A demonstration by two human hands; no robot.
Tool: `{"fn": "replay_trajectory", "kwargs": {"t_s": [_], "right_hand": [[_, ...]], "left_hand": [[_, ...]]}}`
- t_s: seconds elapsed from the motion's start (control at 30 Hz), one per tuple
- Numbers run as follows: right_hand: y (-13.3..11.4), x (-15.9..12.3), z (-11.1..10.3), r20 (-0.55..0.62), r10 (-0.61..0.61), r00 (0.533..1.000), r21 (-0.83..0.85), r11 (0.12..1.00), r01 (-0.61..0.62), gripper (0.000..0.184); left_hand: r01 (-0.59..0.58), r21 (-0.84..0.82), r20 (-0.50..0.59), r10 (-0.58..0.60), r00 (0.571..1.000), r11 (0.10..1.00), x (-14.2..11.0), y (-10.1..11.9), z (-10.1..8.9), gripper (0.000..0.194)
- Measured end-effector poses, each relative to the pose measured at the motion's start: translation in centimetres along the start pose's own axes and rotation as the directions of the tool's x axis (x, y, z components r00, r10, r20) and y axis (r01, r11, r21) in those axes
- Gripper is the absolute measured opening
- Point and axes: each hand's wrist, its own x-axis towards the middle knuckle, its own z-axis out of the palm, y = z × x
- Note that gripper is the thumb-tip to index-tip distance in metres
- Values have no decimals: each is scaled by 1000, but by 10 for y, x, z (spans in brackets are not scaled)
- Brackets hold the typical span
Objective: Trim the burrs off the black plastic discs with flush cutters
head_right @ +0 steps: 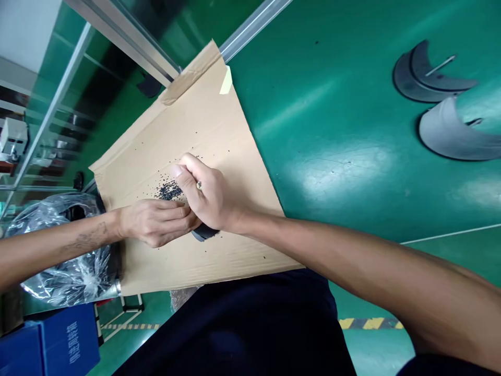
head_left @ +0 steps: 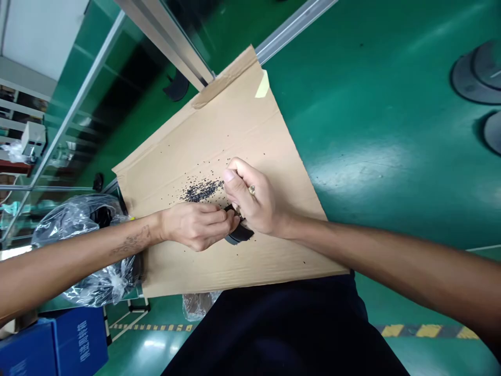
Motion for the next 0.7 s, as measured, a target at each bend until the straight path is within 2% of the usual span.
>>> {"fn": "replay_trajectory", "kwargs": {"t_s": [0.17,0.3,0.4,0.57,0.7], "right_hand": [[4,3,2,-80,45,996,6,999,-45,34],[5,4,2,-163,83,983,16,997,-82,32],[5,3,0,-139,105,985,1,994,-106,32],[2,1,-3,-68,55,996,-13,998,-56,34],[3,-1,-2,-51,65,997,-7,998,-65,39]], "left_hand": [[-32,-16,85,33,996,999,9,-3,-8,26],[-36,41,118,31,993,998,15,-1,-12,21],[-27,74,98,19,995,997,16,1,-13,20],[20,61,30,-22,999,998,16,6,-12,14],[53,90,57,-59,997,995,19,10,-15,14]]}}
